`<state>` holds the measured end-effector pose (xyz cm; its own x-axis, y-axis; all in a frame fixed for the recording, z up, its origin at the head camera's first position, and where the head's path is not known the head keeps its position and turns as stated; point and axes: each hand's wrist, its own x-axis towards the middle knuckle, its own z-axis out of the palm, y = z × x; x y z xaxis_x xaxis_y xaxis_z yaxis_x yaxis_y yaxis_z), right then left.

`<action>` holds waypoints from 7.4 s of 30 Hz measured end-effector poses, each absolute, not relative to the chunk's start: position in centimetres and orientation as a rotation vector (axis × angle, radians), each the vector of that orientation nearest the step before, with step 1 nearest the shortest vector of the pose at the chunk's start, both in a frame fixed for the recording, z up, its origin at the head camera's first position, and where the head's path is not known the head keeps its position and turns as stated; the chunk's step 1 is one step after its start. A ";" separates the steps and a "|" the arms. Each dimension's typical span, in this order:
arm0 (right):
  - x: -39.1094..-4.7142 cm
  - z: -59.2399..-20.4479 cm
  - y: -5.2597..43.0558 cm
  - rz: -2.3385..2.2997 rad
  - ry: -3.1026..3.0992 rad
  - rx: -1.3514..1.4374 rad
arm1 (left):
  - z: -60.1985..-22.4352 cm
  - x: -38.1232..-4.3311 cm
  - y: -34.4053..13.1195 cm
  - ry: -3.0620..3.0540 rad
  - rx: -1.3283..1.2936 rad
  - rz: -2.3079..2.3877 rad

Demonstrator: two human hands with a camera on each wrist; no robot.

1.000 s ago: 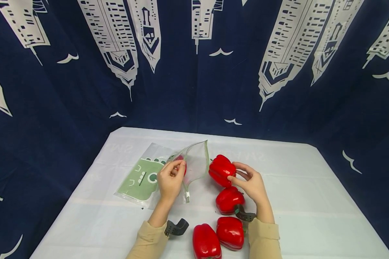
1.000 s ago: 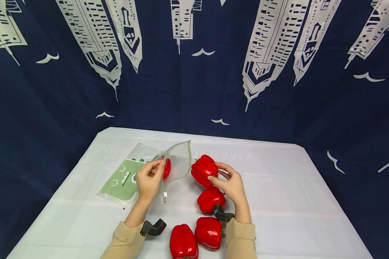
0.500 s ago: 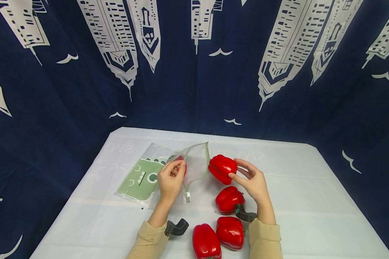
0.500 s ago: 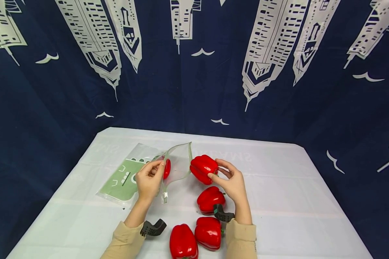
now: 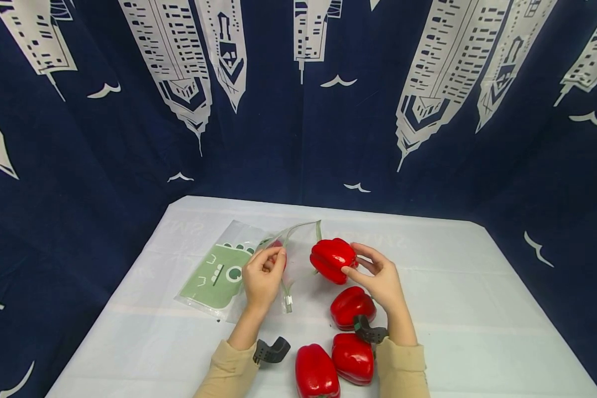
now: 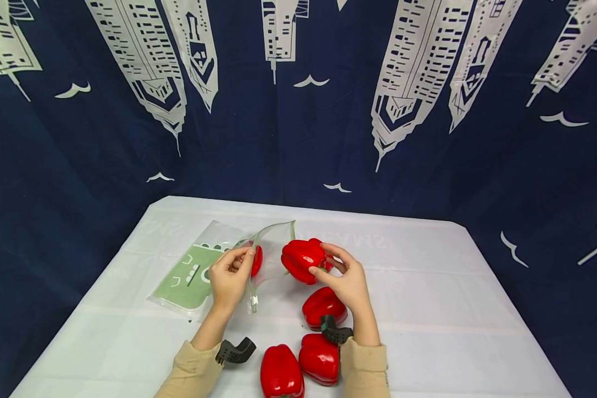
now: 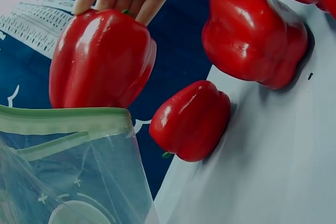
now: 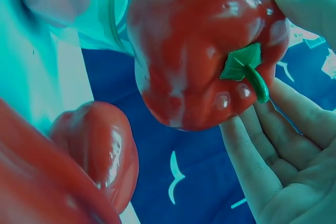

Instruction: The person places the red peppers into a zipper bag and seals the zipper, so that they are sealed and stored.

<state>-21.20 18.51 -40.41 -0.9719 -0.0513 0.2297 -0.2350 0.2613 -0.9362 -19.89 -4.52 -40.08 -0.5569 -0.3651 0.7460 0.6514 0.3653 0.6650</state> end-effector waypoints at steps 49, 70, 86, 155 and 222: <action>-20.8 -40.8 14.6 1.798 -2.361 0.432 | -40.2 -19.5 -3.8 -1.701 -0.273 -1.409; -19.2 -37.9 14.1 1.825 -2.391 0.523 | -40.1 -19.6 -3.9 -1.687 -0.280 -1.400; -20.6 -39.7 16.7 1.741 -2.450 0.335 | -40.0 -19.6 -4.0 -1.681 -0.270 -1.412; -22.4 -46.8 23.8 2.080 -2.784 0.662 | -40.3 -19.8 -4.1 -1.678 -0.265 -1.419; -19.6 -38.9 18.6 1.705 -2.440 0.329 | -40.2 -19.6 -3.9 -1.687 -0.281 -1.421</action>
<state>-19.59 18.58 -38.90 -0.9652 -0.0950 0.2435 -0.2613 0.3311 -0.9067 -19.58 -3.94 -40.19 -0.5819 -0.3536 0.7324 0.6616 0.3178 0.6791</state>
